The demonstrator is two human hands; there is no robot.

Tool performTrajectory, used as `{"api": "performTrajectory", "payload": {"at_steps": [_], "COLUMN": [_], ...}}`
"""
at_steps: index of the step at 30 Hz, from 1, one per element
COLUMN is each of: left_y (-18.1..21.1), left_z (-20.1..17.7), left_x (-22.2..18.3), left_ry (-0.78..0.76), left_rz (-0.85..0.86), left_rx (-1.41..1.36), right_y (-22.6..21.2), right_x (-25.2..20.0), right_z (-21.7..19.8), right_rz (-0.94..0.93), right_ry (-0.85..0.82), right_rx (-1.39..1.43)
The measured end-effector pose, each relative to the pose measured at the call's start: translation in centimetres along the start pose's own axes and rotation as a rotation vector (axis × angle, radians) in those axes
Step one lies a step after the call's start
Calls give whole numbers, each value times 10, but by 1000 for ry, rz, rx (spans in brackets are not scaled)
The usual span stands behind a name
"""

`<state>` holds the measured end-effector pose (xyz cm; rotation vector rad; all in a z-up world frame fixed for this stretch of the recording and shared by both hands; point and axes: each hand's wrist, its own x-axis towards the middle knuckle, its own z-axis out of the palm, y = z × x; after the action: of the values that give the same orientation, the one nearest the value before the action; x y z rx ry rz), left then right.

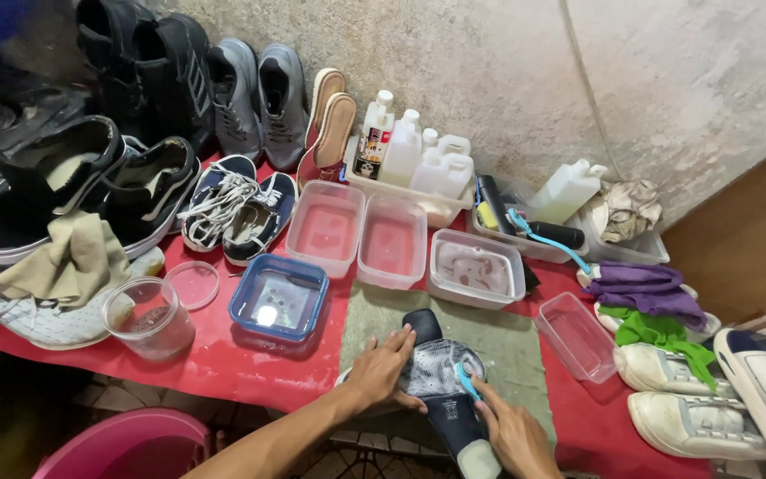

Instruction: The person is using a toothbrush to scrub cleaning solution onto a blue sandal, systematically cleaning the outer surface.

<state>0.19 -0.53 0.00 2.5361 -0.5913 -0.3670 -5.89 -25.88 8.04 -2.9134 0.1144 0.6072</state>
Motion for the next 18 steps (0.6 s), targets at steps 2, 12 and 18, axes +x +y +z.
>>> {"api": "performTrajectory", "payload": {"at_steps": [2, 12, 18], "left_y": [3, -9, -4], "left_z": [0, 11, 3], "left_x": [-2, 7, 0], "left_ry": [2, 42, 45], "left_rz": [3, 25, 32], "left_rx": [6, 19, 18], "right_y": [-5, -38, -34], "right_x": [5, -13, 17], "right_z": [-7, -16, -23], "right_rz": [4, -5, 45], "right_ry": [37, -21, 108], "right_rx": [-5, -41, -18]}}
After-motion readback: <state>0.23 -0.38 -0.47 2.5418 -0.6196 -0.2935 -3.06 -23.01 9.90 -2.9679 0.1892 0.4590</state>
